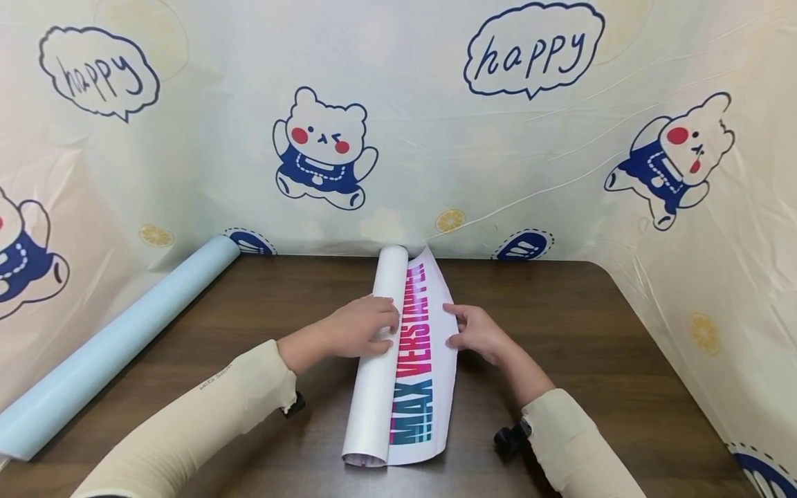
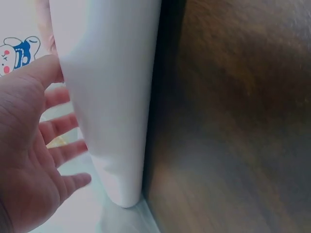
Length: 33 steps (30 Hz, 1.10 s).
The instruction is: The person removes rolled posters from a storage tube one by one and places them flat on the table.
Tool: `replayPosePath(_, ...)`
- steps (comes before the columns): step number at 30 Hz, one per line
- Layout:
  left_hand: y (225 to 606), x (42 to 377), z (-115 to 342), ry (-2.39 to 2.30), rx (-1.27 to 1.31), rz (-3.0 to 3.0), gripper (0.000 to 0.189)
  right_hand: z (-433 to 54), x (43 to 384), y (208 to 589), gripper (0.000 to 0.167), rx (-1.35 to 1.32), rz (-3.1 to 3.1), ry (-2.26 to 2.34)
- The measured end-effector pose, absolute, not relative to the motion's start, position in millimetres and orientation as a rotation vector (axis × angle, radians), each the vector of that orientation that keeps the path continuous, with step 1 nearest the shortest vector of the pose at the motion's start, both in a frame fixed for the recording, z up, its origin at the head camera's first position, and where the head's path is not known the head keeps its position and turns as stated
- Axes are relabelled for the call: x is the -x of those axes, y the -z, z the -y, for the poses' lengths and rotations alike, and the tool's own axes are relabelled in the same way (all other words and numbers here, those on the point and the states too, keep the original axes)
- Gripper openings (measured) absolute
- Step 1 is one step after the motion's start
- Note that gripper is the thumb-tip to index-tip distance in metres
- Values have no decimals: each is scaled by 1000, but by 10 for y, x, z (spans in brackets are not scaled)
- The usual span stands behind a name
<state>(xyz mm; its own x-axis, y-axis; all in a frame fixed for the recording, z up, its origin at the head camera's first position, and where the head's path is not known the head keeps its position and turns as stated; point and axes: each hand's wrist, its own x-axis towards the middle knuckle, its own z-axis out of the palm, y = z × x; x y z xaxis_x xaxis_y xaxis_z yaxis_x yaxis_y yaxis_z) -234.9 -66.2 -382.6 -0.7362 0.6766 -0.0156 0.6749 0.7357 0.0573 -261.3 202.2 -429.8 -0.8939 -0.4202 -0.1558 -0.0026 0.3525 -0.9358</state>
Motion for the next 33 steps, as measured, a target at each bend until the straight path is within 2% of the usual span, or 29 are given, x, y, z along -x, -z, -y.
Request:
replayPosePath(12, 3814, 2388, 802, -93, -1232, -2825, 27, -2199, 2680, 4325, 78, 421, -2296, 1439)
replayPosePath(25, 3794, 2346, 914, 38, -1140, -2817, 32, -2401, 2700, 4310, 80, 406, -2355, 1321)
replayPosePath(33, 3823, 2328, 989, 257, -1132, -2875, 23, -2487, 2682, 4305, 79, 400, -2399, 1292)
